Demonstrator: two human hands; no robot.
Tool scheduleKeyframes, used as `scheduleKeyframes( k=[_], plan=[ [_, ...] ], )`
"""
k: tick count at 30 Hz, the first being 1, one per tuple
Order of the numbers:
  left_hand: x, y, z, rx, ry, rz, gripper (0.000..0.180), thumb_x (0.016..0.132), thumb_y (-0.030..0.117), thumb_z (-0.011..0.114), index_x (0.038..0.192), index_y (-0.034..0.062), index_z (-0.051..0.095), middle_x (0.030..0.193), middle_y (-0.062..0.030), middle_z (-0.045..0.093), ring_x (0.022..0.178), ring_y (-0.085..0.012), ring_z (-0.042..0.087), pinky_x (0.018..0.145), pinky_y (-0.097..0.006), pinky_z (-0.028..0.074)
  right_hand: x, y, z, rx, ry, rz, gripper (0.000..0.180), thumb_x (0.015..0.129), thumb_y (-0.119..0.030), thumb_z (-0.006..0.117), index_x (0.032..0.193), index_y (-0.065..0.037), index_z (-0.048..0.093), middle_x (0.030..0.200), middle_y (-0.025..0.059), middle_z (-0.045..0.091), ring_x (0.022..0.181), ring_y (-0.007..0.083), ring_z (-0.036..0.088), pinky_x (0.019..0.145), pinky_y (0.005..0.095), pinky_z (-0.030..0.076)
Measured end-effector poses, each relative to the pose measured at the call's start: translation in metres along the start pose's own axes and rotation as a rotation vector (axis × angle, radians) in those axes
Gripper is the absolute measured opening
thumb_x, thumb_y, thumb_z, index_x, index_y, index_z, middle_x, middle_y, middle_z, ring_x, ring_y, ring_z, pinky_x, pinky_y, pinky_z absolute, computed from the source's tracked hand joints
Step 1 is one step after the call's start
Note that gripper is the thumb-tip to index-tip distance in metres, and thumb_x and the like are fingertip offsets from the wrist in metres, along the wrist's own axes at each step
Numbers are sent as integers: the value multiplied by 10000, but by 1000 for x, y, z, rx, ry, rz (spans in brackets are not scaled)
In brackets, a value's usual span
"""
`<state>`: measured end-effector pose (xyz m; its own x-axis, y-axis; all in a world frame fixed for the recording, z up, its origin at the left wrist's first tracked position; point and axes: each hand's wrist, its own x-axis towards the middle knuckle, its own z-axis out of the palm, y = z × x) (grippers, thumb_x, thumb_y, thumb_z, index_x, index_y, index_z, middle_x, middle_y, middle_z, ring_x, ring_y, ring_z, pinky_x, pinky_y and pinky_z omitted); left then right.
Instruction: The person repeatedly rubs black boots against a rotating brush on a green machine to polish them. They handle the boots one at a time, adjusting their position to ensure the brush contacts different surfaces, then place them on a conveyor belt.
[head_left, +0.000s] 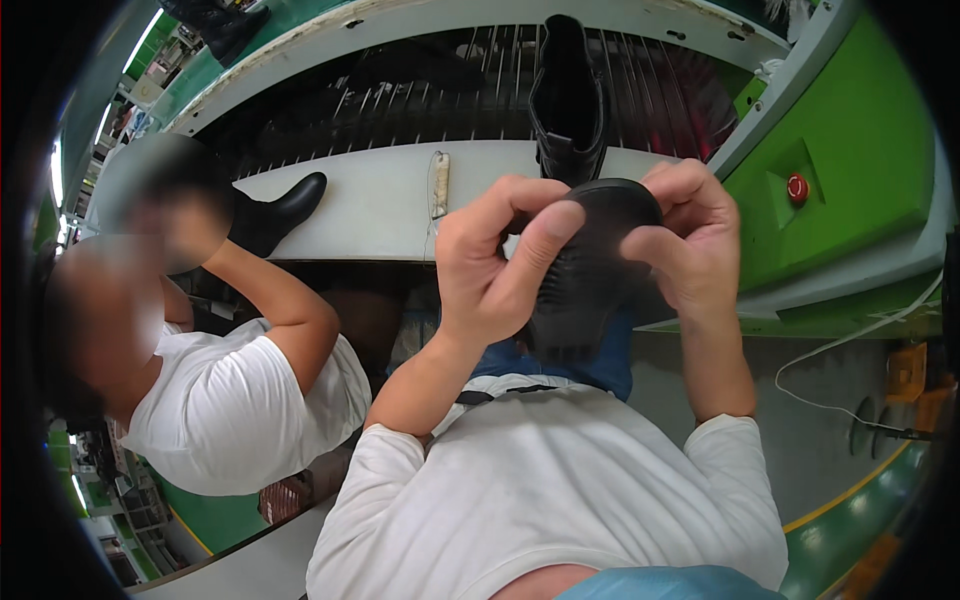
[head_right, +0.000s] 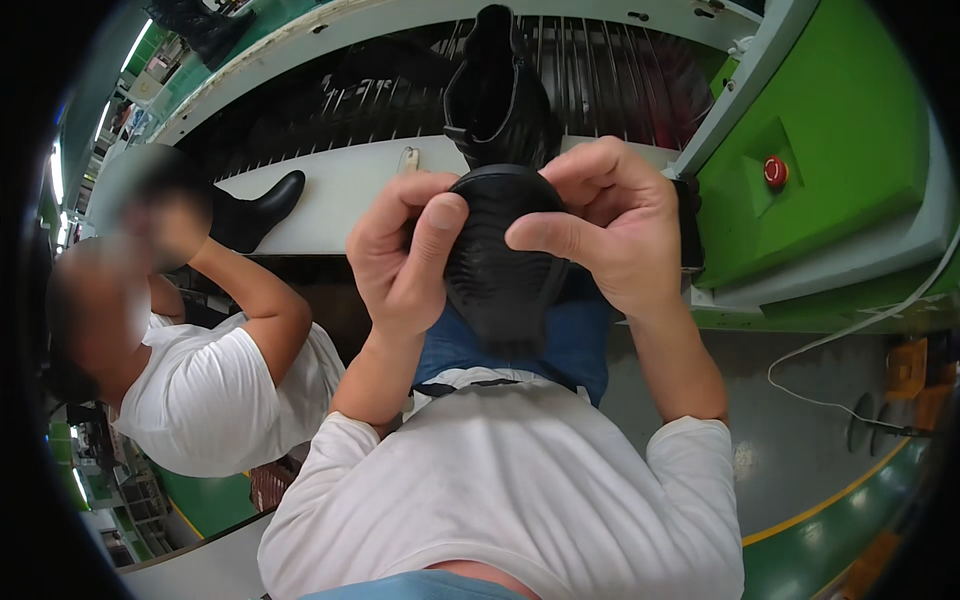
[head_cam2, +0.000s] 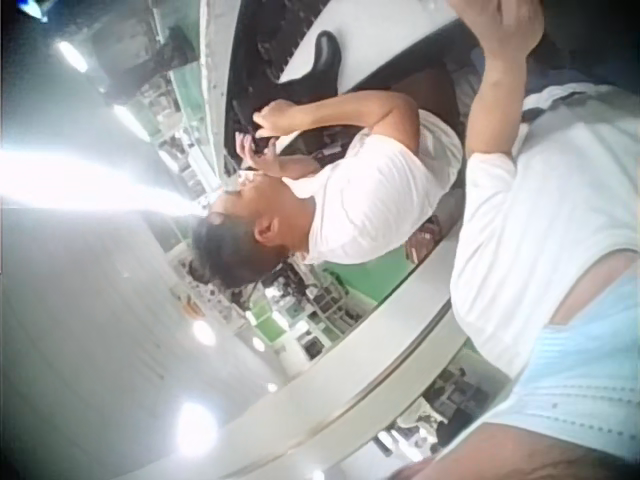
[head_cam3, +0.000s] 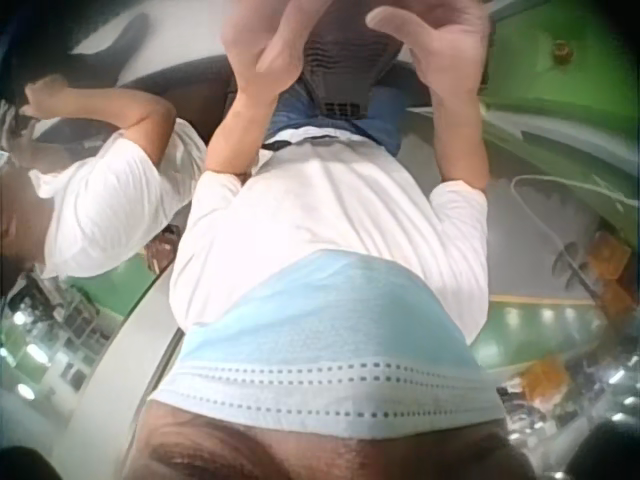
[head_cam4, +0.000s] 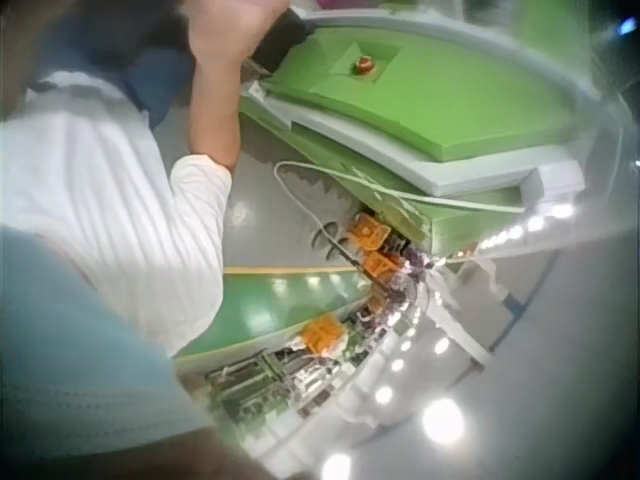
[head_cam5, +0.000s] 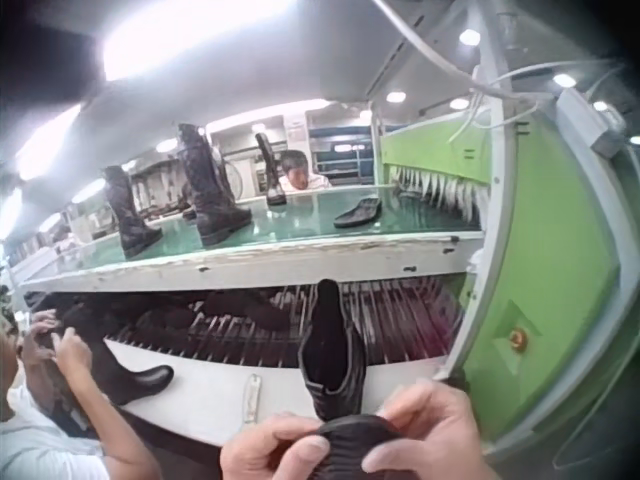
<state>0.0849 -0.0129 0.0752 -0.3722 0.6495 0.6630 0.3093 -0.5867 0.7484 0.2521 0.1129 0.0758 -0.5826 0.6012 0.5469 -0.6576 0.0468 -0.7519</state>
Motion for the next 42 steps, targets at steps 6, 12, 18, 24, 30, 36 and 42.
scheduleKeyframes(
  k=[6, 12, 18, 24, 30, 36, 42],
  plan=[
    [-21, -22, -9, -446, 74, -385, 193, 1141, 157, 725, 1135, -29, 773, 987, -8, 754, 882, -52, 624, 797, -214, 497, -23, 51, -14, 222, 72, 185, 226, 1015, -126, 879, 1117, -6, 717, 975, 121, 803, 902, 177, 801, 836, 338, 668],
    [-23, -54, -65, -120, 458, -356, 197, 1134, 171, 730, 1088, -14, 779, 964, 22, 730, 873, -37, 610, 802, -210, 477, 19, 65, -66, -425, 487, -11, 458, 1201, -425, 594, 1219, 13, 727, 1094, 139, 812, 1011, 227, 789, 980, 397, 624],
    [-8, -108, -90, -100, 462, -389, 251, 1130, 228, 760, 1033, -2, 788, 900, 21, 733, 808, -29, 596, 746, -205, 463, 92, 166, -117, -164, 146, 321, 671, 1213, -574, 457, 1527, -12, 648, 1472, 131, 714, 1396, 191, 636, 1227, 366, 461],
    [-2, -140, -88, -89, 499, -443, 265, 1133, 233, 758, 1023, -6, 787, 883, 24, 723, 797, -29, 587, 731, -210, 463, 87, 187, -135, -116, 316, 528, 608, 1178, -524, 586, 1575, -70, 662, 1419, 136, 756, 1255, 208, 734, 1111, 332, 575],
    [30, -165, -62, -47, 434, -443, 257, 1125, 248, 771, 1037, 7, 793, 884, 42, 716, 798, -17, 573, 726, -202, 442, 72, 131, -150, -27, -254, 621, 789, 1195, -691, 385, 1142, -30, 812, 955, 21, 732, 885, 117, 692, 772, 283, 528],
    [62, -188, -32, 53, 358, -369, 262, 1116, 272, 792, 1018, 29, 790, 832, 98, 640, 747, 5, 471, 650, -204, 338, 13, 127, -164, -279, 354, 400, 644, 1240, -540, 405, 1363, 7, 720, 1186, 29, 754, 1111, 118, 694, 1040, 301, 522],
    [72, -207, -36, 121, 330, -379, 276, 1127, 280, 776, 1022, 26, 796, 840, 88, 663, 745, 5, 494, 651, -195, 370, -97, 106, -125, -425, 754, 487, 414, 1209, -408, 586, 1395, -44, 654, 1214, 91, 710, 1120, 175, 723, 975, 371, 609]
  ],
)
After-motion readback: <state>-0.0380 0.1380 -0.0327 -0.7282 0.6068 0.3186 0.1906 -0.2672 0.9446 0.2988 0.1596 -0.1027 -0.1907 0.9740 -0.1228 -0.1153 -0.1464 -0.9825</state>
